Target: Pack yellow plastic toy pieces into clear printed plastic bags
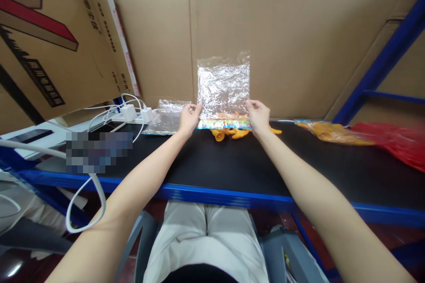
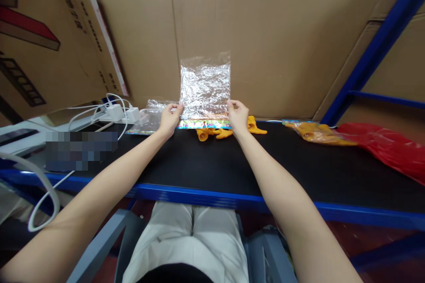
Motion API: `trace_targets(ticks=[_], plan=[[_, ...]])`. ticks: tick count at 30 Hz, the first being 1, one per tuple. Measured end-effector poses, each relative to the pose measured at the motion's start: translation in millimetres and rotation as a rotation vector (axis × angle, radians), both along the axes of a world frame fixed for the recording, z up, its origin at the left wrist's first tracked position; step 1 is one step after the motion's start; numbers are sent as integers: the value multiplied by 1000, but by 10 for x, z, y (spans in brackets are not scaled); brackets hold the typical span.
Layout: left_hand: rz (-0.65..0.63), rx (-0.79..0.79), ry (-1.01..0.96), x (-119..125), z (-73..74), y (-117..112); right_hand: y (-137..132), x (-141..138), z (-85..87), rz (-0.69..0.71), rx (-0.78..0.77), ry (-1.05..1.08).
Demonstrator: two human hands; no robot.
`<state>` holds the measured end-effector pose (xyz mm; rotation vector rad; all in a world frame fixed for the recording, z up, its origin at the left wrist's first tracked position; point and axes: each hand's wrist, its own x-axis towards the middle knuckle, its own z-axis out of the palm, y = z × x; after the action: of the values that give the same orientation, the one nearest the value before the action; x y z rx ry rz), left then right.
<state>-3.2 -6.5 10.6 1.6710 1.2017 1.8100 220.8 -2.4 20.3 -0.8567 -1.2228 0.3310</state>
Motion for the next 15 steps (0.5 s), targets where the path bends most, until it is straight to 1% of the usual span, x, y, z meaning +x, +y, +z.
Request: trace_targets(ticks=[2,4,6,7,9,11,13,15], plan=[[97,119,123,2,13,-46,-11,13,24,-50,26,2],[163,281,291,27,39,-126,-25,21,47,-93,46,6],[159,412,496,88,65,-238,-38,20,62,-119,60,8],[122,452,610,131,73,-299,-43,15,66,-128,65,10],[54,488,817,234,69,-416,-52,1,69,-133,66,8],[31,491,967,333,40,-501,-59,-17,71,-129,69,-1],[48,479,1059,399,1,-537,-66,-34,76,-122,78,-9],[85,462,1112,414,-28,-528,-76,-50,85,-118,79,-8]])
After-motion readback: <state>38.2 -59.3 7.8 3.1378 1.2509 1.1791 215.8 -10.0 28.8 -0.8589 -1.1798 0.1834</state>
